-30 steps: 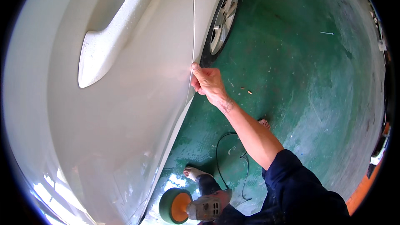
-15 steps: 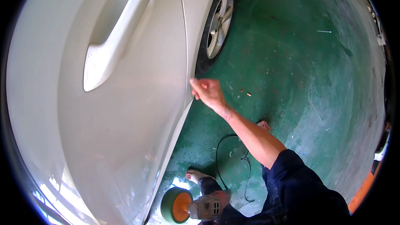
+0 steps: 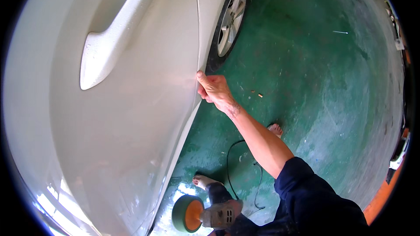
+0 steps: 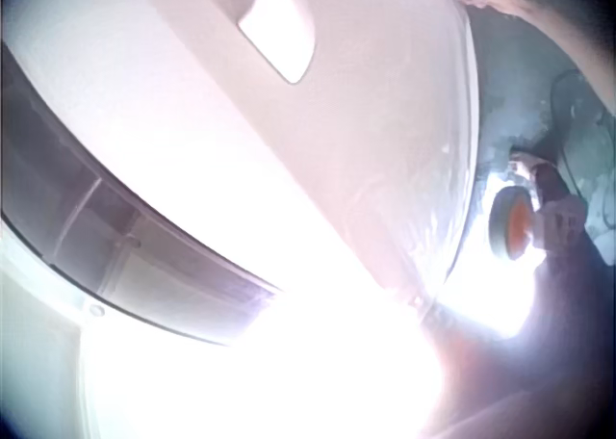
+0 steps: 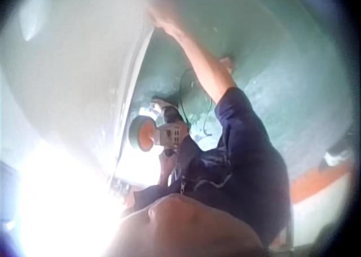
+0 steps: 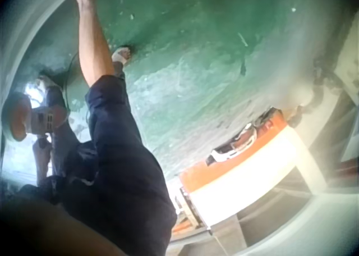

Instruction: The person uses a power polisher with a green and yellow pad to polish the side and rear panels of a white car. They move the tool systematically along the bodywork, occasionally pausing to touch the surface.

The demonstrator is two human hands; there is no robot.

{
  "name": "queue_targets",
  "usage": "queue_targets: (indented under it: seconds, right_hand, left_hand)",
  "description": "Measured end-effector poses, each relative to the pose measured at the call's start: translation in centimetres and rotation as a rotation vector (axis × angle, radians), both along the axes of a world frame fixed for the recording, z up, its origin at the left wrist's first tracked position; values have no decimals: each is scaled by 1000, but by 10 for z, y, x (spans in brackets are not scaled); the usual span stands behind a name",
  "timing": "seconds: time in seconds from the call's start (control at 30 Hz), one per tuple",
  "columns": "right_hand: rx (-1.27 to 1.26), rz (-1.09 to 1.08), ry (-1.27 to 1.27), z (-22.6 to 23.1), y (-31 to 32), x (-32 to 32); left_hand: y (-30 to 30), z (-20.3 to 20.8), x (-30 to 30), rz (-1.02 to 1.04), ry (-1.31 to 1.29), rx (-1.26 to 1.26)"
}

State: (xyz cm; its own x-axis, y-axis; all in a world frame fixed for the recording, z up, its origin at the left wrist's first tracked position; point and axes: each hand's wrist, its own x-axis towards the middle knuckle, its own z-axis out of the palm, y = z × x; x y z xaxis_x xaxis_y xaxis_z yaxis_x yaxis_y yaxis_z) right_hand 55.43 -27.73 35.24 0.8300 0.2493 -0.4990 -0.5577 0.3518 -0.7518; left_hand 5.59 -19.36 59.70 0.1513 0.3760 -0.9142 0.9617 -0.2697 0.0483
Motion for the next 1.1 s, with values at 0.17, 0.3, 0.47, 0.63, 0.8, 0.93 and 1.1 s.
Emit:
queue_targets:
  seconds: [0.17, 0.3, 0.47, 0.63, 0.8, 0.93, 1.1]
  right_hand:
    - [-324, 133, -170, -26, -11, -5]
    - [-660, -60, -468, -55, -22, -10]
    - [-858, -245, -1049, 52, -3, -15]
    - [-1019, -274, -970, 4, 27, -34]
    - [-1084, -168, -962, -34, 30, -47]
    - [-1147, -43, -1008, -44, 24, -56]
    - [-1182, -51, -1019, -7, 11, -59]
  left_hand:
    - [11, -11, -20, -79, 35, 14]
    - [12, -6, -10, -94, 5, 8]
    - [3, -4, -13, 26, 16, -24]
    - [7, -6, -22, 12, 16, -31]
    - [11, -6, -16, 7, 29, -38]
    - [10, -8, -14, 2, 31, -35]
    - [11, -10, -20, -9, 14, -43]
